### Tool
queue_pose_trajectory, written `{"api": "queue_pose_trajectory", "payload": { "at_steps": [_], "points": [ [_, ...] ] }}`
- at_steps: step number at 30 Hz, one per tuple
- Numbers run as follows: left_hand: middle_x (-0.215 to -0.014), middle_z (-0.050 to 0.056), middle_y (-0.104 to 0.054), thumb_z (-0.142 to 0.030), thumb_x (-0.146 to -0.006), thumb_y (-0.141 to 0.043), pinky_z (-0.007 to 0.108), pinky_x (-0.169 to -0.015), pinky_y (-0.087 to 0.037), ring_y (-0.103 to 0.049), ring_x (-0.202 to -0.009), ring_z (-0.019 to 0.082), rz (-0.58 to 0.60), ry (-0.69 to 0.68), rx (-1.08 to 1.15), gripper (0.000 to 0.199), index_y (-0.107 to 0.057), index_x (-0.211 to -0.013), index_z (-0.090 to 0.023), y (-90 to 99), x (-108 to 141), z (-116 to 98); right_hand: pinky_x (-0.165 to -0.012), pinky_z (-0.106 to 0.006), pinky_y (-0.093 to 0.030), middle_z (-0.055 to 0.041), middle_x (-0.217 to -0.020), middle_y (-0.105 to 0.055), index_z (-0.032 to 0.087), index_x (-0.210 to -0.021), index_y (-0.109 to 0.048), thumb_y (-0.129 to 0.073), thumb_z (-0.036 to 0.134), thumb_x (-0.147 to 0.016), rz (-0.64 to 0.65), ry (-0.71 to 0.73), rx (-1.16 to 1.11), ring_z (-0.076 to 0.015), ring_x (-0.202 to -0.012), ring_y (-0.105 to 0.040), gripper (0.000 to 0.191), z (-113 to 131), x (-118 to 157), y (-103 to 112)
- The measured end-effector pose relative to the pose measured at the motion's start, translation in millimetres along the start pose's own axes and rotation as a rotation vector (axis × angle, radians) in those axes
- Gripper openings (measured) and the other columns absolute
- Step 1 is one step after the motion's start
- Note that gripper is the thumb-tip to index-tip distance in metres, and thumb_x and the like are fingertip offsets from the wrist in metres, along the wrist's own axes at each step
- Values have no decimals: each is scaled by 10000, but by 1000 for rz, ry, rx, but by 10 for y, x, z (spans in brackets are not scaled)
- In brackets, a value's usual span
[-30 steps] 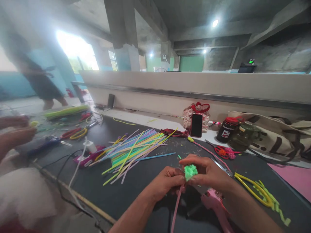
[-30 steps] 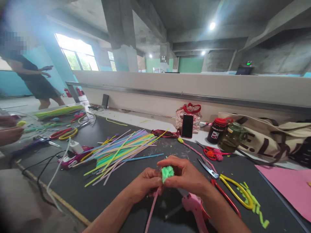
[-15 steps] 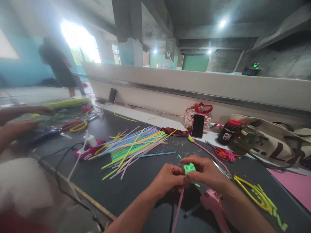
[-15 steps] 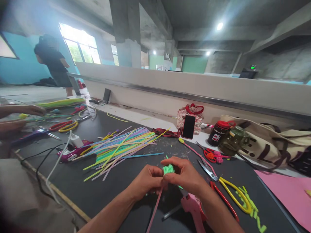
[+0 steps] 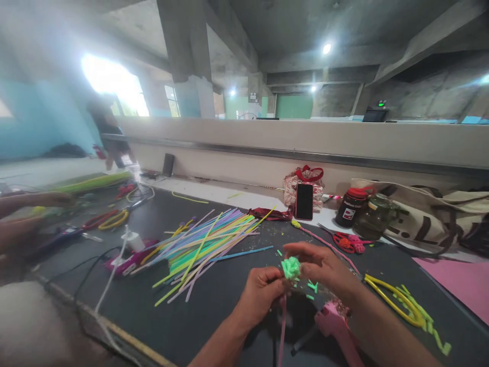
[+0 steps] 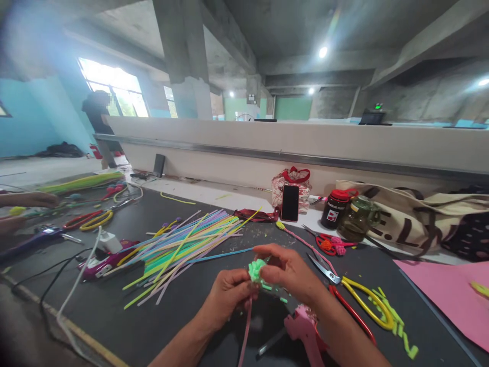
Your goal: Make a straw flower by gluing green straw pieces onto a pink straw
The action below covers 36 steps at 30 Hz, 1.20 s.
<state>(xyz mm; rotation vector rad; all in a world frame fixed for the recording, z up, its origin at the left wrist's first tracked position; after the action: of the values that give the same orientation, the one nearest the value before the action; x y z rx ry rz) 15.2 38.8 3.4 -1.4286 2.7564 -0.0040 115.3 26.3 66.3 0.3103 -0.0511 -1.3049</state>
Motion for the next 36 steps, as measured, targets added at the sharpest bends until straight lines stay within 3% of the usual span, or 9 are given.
{"api": "queue_pose_trajectory", "payload": {
  "at_steps": [3,5,11,19,22,27,36],
  "points": [
    [-491,-26,-450,-423,-701,-525,185,-454,-270,-387,-467,68,-41,-65,-42,328,-546,-554,-131,54,8,-43,-447,-204,-326,-36,-870,-576,195,-1037,-565,-501,372,-751,-40,-10,-107,-105,-579,-489,342,-48,-2,109],
    [-503,-26,-438,-418,-715,-511,189,-475,-279,-387,-488,73,-67,-107,-66,330,-543,-550,-135,84,16,-85,-466,-208,-335,-17,-782,-581,195,-999,-589,-537,362,-728,-3,-27,-109,-103,-565,-483,323,-78,3,98],
    [-510,-27,-407,-355,-731,-489,203,-509,-278,-376,-514,88,-69,-210,-231,282,-569,-557,-148,51,46,-231,-556,-218,-374,18,-866,-515,250,-1042,-554,-696,217,-562,107,70,123,-108,-653,-482,501,49,31,-81],
    [-470,-27,-373,-206,-683,-480,210,-515,-260,-378,-507,95,-121,-342,-434,268,-442,-421,-163,18,73,-324,-605,-229,-379,13,-784,-540,211,-899,-613,-637,193,-630,102,167,334,-126,-691,-494,271,223,61,-151],
    [-474,-25,-398,-257,-691,-502,205,-510,-274,-383,-502,91,-95,-271,-326,260,-483,-451,-158,12,52,-263,-612,-233,-385,16,-818,-533,230,-947,-593,-657,185,-601,107,155,349,-133,-710,-497,354,205,64,-135],
    [-468,-26,-445,-444,-678,-532,192,-454,-284,-375,-435,73,9,8,41,322,-574,-609,-133,-62,29,-29,-581,-226,-399,12,-925,-511,273,-1106,-495,-704,207,-548,83,81,264,-127,-699,-496,600,115,49,-114],
    [-450,-32,-432,-427,-654,-559,185,-425,-299,-392,-407,61,34,28,98,341,-513,-499,-127,-128,2,-2,-652,-255,-408,5,-902,-576,240,-1030,-558,-625,176,-629,15,14,259,-157,-765,-524,412,20,23,-120]
  ]
}}
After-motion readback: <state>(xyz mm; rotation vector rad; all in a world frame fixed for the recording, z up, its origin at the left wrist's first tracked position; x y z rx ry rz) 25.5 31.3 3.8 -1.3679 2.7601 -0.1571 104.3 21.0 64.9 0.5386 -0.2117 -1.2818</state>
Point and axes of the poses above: each hand's wrist, its own x-axis away from the middle knuckle, its own y-axis out of the back of the hand, z = x × y, the point moved 8 cm from there along -x, towards the middle knuckle
